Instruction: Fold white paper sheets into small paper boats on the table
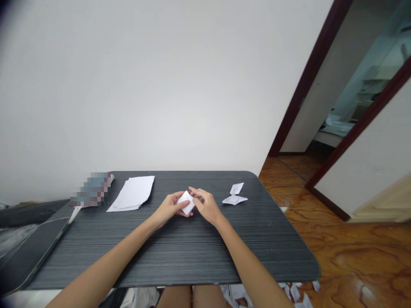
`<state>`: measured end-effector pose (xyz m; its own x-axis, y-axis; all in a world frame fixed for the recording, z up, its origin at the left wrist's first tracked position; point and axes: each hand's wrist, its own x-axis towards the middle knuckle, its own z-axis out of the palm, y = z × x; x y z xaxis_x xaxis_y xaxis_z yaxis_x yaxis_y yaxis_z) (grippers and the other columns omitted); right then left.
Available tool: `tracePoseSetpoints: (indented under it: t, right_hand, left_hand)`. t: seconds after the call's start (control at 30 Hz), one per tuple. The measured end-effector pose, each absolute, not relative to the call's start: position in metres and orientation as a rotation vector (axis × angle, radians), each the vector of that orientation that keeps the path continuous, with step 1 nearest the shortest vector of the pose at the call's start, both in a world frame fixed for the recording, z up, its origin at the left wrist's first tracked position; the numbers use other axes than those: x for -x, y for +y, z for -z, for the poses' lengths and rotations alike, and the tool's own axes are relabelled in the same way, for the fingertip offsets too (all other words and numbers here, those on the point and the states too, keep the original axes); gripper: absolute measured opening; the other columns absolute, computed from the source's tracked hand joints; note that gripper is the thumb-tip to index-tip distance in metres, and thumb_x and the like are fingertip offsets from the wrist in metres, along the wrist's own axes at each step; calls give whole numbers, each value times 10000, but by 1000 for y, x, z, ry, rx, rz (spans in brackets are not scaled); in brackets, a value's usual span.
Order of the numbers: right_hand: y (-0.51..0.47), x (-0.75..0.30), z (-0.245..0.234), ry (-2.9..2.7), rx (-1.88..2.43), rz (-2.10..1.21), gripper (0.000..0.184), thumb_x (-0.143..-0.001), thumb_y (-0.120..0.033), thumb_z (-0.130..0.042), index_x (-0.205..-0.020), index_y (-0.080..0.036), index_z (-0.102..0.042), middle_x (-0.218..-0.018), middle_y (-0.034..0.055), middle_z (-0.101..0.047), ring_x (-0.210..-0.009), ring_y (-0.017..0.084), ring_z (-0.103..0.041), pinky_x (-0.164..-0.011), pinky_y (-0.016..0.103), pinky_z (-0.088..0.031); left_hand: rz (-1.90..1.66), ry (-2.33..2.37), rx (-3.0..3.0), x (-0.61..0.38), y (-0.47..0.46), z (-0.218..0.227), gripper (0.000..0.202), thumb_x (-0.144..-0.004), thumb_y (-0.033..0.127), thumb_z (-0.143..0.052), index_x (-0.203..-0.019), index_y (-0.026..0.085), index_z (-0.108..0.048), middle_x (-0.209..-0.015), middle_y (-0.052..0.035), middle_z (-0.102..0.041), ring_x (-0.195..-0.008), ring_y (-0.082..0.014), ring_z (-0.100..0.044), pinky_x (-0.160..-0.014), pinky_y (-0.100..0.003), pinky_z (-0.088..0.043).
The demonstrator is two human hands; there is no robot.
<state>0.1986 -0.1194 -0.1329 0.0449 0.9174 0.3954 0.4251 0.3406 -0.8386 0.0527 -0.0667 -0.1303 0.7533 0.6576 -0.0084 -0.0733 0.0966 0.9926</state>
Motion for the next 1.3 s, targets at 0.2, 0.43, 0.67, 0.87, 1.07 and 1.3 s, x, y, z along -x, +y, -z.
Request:
tracePoseSetpoints:
  t: [0.2,0.43,0.67,0.87,1.07,1.3]
  right_hand:
    - [-113,-199,135,-1229,1195,-884,289,-637,-277,-614,-886,-131,-630,-765,61,-641,-703,157,-581,-659,288,-446]
    - [-114,-201,135,-1104,1153,-1038,282,-587,-264,-654,-831,-123,-638,-729,61,-658,-646,145,-588,-619,275,-445]
    - [-113,-198,135,-1003,1155,-989,225,-559,-258,-670,-736,-124,-636,-649,37,-640,-570,123,-556,-558,246,-417]
    - [-115,-204,133,-1124,1273,-1015,219,-579,-320,-650,-639,-110,-654,-542,17,-606,-488,95,-488,-468,218,-338]
    - [-115,-207,133,-1139,1240,-1070,230,-576,-338,-654,-624,-113,-646,-510,0,-579,-442,71,-442,-439,209,-304]
    - [-115,-209,135,-1124,1243,-1101,242,-574,-345,-665,-570,-108,-615,-416,-15,-535,-386,66,-441,-406,199,-287]
  left_hand:
    - [-610,521,-1545,-56,-71,138,512,-698,300,-582,-1132,127,-373,-780,-80,-617,-592,-183,-621,-530,-297,-509]
    - [-605,504,-1614,-56,-73,144,439,-721,303,-555,-1077,149,-351,-645,-31,-616,-545,-169,-614,-510,-272,-492]
    - [-566,447,-1489,-59,-73,141,499,-745,301,-525,-1138,145,-260,-668,-39,-612,-606,-198,-632,-545,-313,-508]
    - [-613,428,-1429,-55,-67,140,568,-746,290,-530,-1195,173,-202,-806,-79,-623,-702,-206,-633,-600,-323,-508]
    - [-604,421,-1426,-54,-68,136,615,-747,301,-528,-1227,170,-166,-788,-85,-633,-720,-214,-633,-615,-328,-505]
    - [-594,442,-1449,-50,-67,130,539,-756,307,-509,-1211,175,-253,-762,-75,-636,-698,-210,-637,-615,-321,-510]
